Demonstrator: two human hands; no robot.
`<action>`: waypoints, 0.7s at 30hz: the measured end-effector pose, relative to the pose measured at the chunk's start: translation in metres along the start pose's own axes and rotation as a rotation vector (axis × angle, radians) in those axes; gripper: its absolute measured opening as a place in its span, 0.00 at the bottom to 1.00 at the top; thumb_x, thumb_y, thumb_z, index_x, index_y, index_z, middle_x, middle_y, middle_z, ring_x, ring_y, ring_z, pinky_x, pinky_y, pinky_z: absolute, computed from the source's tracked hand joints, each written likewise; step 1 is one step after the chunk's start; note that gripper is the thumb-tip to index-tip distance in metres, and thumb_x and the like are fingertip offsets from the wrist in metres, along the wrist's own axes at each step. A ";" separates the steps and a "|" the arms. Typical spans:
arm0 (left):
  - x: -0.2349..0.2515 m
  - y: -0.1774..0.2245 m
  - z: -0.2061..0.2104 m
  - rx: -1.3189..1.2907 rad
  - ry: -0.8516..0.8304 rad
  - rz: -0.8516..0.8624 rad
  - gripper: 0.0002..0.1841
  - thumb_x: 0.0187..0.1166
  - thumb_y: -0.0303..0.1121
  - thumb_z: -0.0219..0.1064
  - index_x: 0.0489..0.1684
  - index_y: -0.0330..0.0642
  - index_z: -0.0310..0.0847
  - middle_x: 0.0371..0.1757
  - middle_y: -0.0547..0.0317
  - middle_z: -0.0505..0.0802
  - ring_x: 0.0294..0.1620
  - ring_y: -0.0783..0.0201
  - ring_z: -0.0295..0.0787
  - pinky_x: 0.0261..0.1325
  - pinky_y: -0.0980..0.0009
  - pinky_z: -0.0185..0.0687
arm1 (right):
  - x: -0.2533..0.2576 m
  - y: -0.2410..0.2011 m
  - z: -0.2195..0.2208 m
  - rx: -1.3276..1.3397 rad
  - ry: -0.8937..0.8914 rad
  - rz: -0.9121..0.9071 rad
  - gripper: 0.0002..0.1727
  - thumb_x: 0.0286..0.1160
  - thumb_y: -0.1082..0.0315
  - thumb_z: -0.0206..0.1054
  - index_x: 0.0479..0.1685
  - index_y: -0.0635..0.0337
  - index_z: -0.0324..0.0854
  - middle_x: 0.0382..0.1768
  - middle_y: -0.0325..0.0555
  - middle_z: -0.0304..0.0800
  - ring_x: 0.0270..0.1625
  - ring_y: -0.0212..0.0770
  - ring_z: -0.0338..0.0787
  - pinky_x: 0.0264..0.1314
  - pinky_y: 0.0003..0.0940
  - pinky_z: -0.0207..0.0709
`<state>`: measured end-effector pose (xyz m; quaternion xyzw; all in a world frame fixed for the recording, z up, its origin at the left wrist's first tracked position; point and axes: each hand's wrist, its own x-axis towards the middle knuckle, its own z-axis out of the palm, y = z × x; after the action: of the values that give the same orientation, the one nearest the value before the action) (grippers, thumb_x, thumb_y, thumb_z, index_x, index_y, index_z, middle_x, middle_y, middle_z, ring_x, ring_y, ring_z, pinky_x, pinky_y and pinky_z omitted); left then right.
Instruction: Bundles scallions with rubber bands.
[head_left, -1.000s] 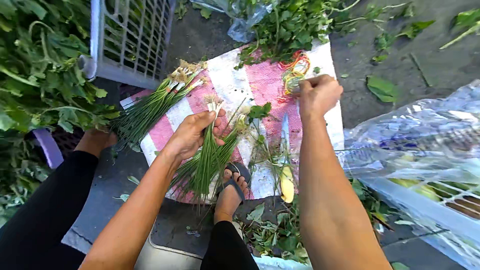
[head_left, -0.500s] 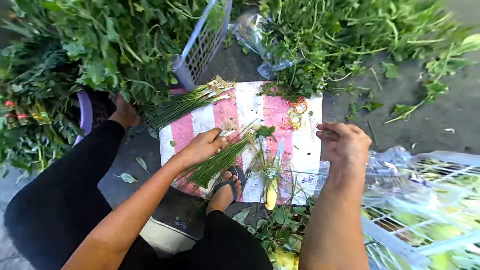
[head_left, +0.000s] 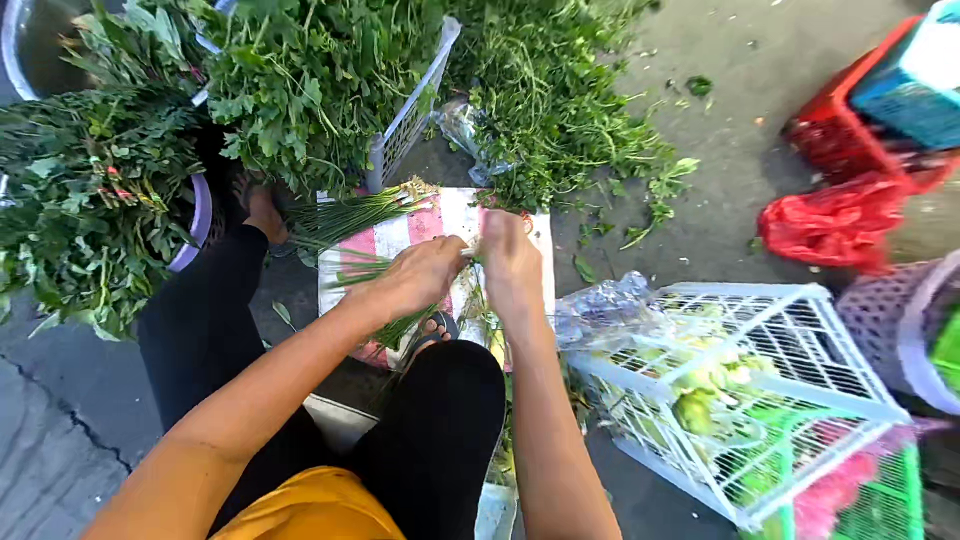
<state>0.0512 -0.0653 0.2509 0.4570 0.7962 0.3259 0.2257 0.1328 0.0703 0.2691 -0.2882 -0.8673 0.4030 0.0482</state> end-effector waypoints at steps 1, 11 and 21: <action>-0.002 0.010 -0.007 0.038 0.026 0.029 0.13 0.86 0.29 0.61 0.61 0.30 0.81 0.53 0.39 0.90 0.55 0.45 0.91 0.59 0.48 0.86 | -0.007 -0.017 0.005 -0.128 0.062 -0.096 0.37 0.91 0.37 0.40 0.69 0.62 0.75 0.41 0.58 0.88 0.34 0.57 0.88 0.33 0.60 0.80; -0.032 0.041 -0.096 -0.921 -0.367 0.067 0.14 0.93 0.32 0.52 0.60 0.34 0.81 0.38 0.61 0.90 0.32 0.70 0.88 0.38 0.73 0.90 | -0.038 -0.077 -0.048 -0.242 0.258 -0.487 0.23 0.94 0.53 0.52 0.42 0.65 0.79 0.23 0.45 0.82 0.24 0.38 0.85 0.31 0.37 0.80; -0.063 0.060 -0.099 -0.642 -0.308 0.069 0.15 0.96 0.36 0.46 0.58 0.38 0.76 0.32 0.60 0.80 0.26 0.68 0.81 0.31 0.70 0.87 | -0.059 -0.086 -0.053 0.161 0.152 -0.371 0.21 0.92 0.51 0.54 0.59 0.59 0.82 0.37 0.41 0.87 0.27 0.32 0.85 0.24 0.29 0.80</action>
<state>0.0513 -0.1290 0.3661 0.4331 0.5941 0.4940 0.4642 0.1590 0.0299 0.3759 -0.1484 -0.8643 0.4323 0.2098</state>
